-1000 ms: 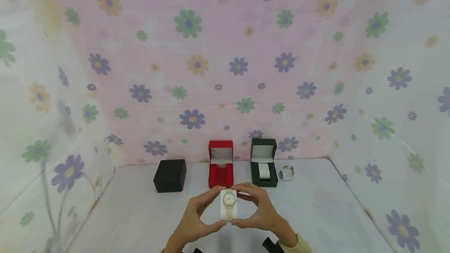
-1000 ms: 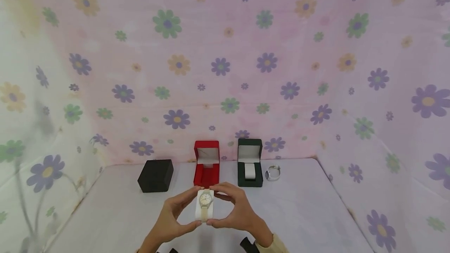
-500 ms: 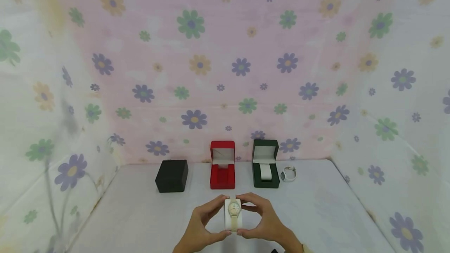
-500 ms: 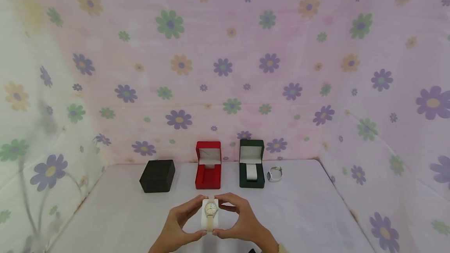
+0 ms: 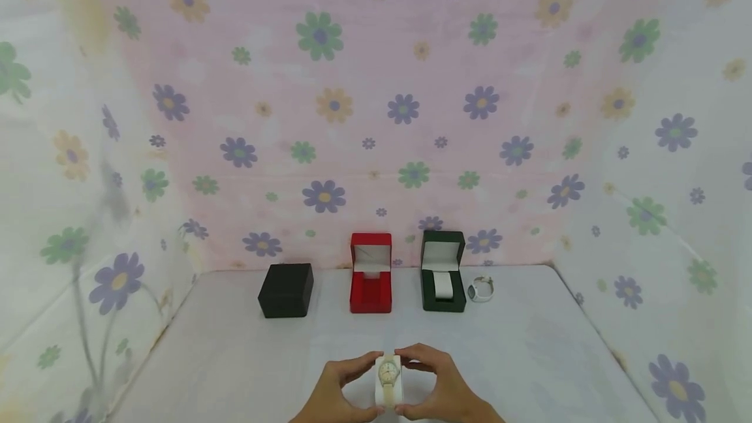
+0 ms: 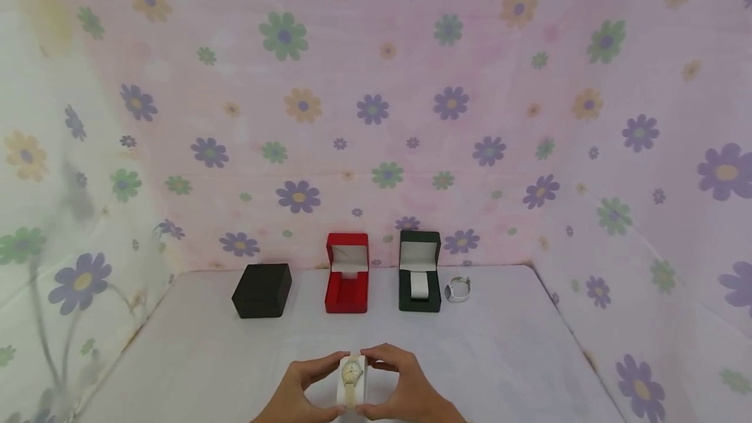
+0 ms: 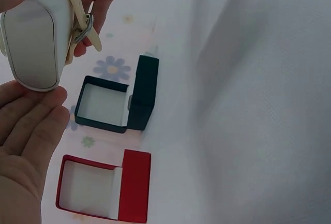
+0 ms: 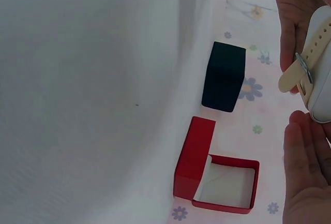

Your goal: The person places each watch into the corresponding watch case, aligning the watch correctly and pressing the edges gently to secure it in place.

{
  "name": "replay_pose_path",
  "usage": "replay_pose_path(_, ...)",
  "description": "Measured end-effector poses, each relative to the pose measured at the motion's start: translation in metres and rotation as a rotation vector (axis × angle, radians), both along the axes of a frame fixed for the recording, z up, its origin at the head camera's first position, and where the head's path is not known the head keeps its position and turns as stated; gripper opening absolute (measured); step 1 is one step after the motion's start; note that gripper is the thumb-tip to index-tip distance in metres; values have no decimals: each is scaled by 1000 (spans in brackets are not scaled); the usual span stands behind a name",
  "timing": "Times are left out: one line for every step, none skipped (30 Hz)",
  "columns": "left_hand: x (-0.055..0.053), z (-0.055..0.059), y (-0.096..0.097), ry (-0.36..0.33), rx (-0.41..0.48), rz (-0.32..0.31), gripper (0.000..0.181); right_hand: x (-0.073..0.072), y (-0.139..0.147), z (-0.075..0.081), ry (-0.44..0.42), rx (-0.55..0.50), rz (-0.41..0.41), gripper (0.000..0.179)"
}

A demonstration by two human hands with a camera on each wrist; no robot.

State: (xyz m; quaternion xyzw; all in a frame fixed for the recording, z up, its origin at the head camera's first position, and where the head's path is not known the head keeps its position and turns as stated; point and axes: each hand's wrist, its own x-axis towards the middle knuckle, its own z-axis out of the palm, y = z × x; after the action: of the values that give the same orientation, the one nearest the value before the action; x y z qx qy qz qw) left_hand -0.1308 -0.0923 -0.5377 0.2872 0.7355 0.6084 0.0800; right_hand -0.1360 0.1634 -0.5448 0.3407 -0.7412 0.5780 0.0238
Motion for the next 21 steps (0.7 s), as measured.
replay_pose_path(0,-1,-1,2,-25,7,69,1,0,-1,-11,14,-5,64)
replay_pose_path(0,-2,-1,9,-46,15,69,1,1,-2,-12,30,-9,65)
replay_pose_path(0,-3,-1,24,-67,20,70,1,1,-4,-2,48,-18,65)
replay_pose_path(-1,-4,-2,45,-85,24,71,1,2,-5,9,63,-25,65)
replay_pose_path(-2,-4,-2,73,-100,29,71,1,2,-6,14,72,-31,65)
replay_pose_path(-4,-4,-2,102,-112,35,71,-1,2,-7,30,82,-37,66)
replay_pose_path(-6,-3,-3,125,-122,42,71,-3,2,-7,40,92,-44,66)
replay_pose_path(-9,-2,-3,150,-130,48,70,-5,2,-8,45,95,-48,66)
replay_pose_path(-11,-1,-4,171,-136,54,70,-8,2,-8,56,97,-52,66)
replay_pose_path(-15,0,-4,188,-140,60,69,-11,2,-8,59,95,-53,66)
replay_pose_path(-19,2,-4,198,-145,64,67,-15,2,-7,67,94,-55,66)
replay_pose_path(-23,4,-3,207,-150,67,67,-18,3,-6,73,95,-60,66)
replay_pose_path(-26,6,-3,211,-152,66,66,-22,3,-5,75,97,-68,66)
replay_pose_path(-31,8,-2,216,-151,63,66,-26,4,-4,86,99,-76,67)
replay_pose_path(-35,10,-2,220,-147,60,66,-30,4,-2,97,107,-86,68)
replay_pose_path(-39,12,-1,224,-146,59,66,-33,5,0,103,111,-97,68)
replay_pose_path(-43,14,-1,230,-146,57,67,-37,5,2,114,114,-103,68)
replay_pose_path(-47,16,-1,239,-148,57,67,-41,5,3,120,121,-115,69)
replay_pose_path(-51,18,-1,240,-147,56,67,-44,4,5,128,126,-124,69)
replay_pose_path(-55,19,-1,246,-145,55,67,-48,4,7,132,131,-130,69)
replay_pose_path(-59,20,-2,256,-144,54,67,-52,3,9,134,139,-136,70)
